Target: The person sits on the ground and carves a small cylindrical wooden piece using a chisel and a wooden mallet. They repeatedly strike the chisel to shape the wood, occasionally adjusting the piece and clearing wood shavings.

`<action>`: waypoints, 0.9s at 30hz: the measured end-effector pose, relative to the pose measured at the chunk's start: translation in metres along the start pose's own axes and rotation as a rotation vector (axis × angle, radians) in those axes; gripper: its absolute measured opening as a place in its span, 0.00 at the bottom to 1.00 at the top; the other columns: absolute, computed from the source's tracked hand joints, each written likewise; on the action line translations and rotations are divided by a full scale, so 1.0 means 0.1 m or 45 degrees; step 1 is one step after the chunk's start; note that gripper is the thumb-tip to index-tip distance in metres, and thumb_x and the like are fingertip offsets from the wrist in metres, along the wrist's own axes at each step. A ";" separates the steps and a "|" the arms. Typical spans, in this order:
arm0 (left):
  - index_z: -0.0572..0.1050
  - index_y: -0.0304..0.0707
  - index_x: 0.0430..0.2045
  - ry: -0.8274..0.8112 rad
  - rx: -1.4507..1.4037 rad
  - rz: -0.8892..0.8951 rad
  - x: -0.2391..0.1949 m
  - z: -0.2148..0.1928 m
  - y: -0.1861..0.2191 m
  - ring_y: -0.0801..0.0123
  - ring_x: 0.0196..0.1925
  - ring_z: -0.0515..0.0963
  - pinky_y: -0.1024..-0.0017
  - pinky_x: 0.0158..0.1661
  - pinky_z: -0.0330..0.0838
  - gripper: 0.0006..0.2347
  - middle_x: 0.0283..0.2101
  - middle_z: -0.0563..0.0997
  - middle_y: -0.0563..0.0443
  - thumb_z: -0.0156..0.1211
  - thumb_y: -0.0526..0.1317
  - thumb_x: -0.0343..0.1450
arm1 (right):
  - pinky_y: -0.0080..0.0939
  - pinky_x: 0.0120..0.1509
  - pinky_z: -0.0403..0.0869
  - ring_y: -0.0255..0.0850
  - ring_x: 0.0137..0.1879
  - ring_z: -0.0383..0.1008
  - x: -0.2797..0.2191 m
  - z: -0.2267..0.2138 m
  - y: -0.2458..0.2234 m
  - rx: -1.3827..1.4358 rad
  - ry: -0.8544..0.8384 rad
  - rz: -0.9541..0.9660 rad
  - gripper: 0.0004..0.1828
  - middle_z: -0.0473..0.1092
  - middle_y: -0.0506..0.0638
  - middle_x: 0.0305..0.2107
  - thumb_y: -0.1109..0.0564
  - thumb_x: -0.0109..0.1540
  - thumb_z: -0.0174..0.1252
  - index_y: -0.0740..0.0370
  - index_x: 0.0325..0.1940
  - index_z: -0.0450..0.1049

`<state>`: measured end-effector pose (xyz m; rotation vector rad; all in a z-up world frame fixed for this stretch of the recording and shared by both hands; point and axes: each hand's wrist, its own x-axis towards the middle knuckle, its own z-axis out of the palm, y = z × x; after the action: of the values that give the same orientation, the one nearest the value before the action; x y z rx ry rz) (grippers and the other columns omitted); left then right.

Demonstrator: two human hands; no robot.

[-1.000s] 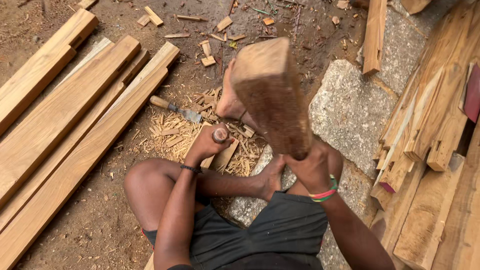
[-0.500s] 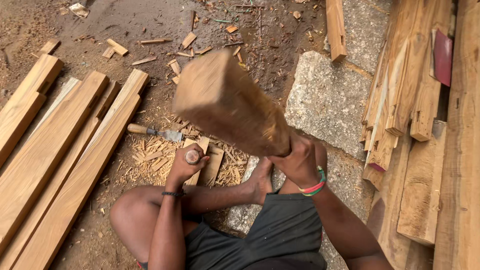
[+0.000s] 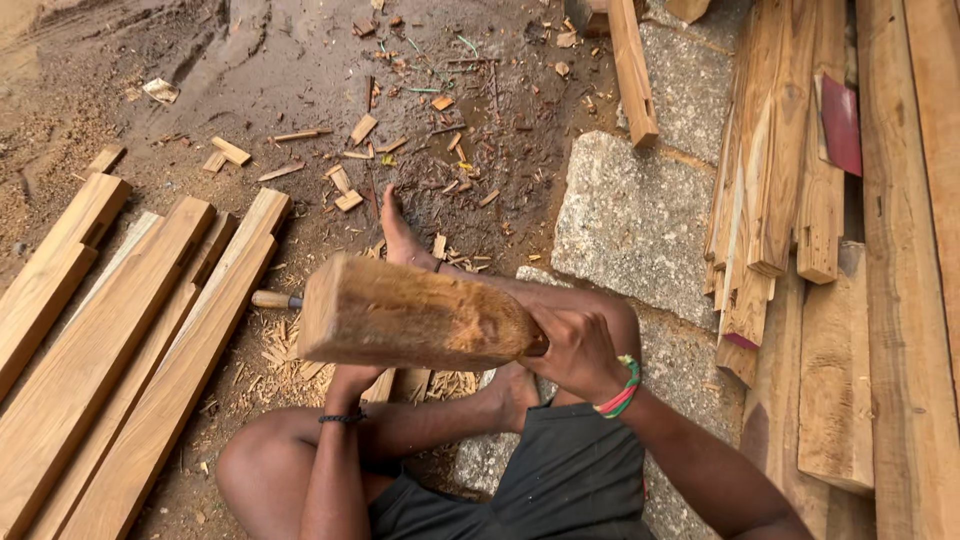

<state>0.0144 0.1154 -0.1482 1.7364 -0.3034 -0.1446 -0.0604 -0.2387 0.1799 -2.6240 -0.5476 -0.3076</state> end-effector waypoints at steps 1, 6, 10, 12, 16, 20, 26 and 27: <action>0.76 0.34 0.51 -0.005 -0.101 -0.013 0.02 -0.01 0.08 0.59 0.52 0.81 0.61 0.52 0.78 0.22 0.51 0.83 0.42 0.74 0.37 0.64 | 0.46 0.33 0.78 0.48 0.29 0.81 -0.01 0.07 -0.05 0.035 0.130 0.004 0.35 0.77 0.58 0.26 0.51 0.47 0.76 0.70 0.53 0.74; 0.75 0.26 0.40 -0.073 -0.089 -0.223 0.07 -0.08 0.32 0.56 0.42 0.78 0.60 0.46 0.79 0.15 0.40 0.84 0.34 0.75 0.35 0.68 | 0.44 0.39 0.80 0.50 0.35 0.82 -0.04 0.62 -0.15 0.179 0.124 0.025 0.33 0.78 0.60 0.36 0.52 0.49 0.75 0.71 0.52 0.71; 0.73 0.30 0.54 0.021 -0.024 0.052 -0.02 -0.10 0.22 0.60 0.55 0.78 0.64 0.52 0.74 0.25 0.54 0.80 0.41 0.73 0.33 0.62 | 0.47 0.35 0.79 0.52 0.33 0.81 -0.16 0.62 -0.01 -0.117 -0.248 0.062 0.31 0.74 0.61 0.56 0.50 0.46 0.76 0.67 0.46 0.73; 0.71 0.26 0.55 0.112 0.144 0.177 0.08 0.15 0.12 0.58 0.55 0.76 0.63 0.52 0.72 0.26 0.55 0.78 0.37 0.72 0.33 0.62 | 0.47 0.38 0.79 0.50 0.34 0.81 -0.18 0.46 0.13 -0.147 -0.494 0.186 0.37 0.74 0.58 0.52 0.47 0.50 0.75 0.61 0.57 0.68; 0.74 0.29 0.43 0.216 0.186 0.047 0.26 0.27 0.37 0.65 0.42 0.79 0.67 0.42 0.74 0.16 0.41 0.81 0.41 0.72 0.36 0.65 | 0.48 0.41 0.79 0.47 0.34 0.82 -0.66 0.52 0.19 0.026 -0.543 0.495 0.31 0.79 0.54 0.30 0.45 0.54 0.72 0.55 0.56 0.69; 0.77 0.32 0.30 0.446 0.430 -0.195 0.07 0.54 1.00 0.72 0.29 0.80 0.71 0.33 0.75 0.11 0.28 0.82 0.45 0.75 0.38 0.66 | 0.52 0.41 0.78 0.54 0.36 0.82 -1.29 0.49 0.35 0.005 -0.333 0.817 0.31 0.79 0.59 0.30 0.44 0.48 0.75 0.55 0.52 0.77; 0.73 0.33 0.30 0.757 0.048 0.160 -0.78 0.61 1.55 0.71 0.34 0.76 0.74 0.38 0.73 0.09 0.31 0.76 0.49 0.71 0.31 0.69 | 0.52 0.31 0.72 0.47 0.25 0.71 -2.21 0.37 0.72 0.475 -0.293 1.578 0.21 0.74 0.59 0.23 0.50 0.55 0.71 0.65 0.46 0.76; 0.74 0.33 0.32 0.805 0.047 0.284 -0.71 0.59 1.66 0.71 0.36 0.78 0.74 0.41 0.75 0.08 0.35 0.79 0.49 0.70 0.31 0.68 | 0.50 0.31 0.71 0.45 0.24 0.71 -2.21 0.41 0.86 0.579 -0.215 1.504 0.18 0.73 0.58 0.22 0.52 0.57 0.70 0.67 0.43 0.76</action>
<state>-0.0889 0.0525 -0.0017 1.6778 -0.0296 0.5664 -0.2169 -0.3631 0.0455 -2.0847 0.8091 0.3719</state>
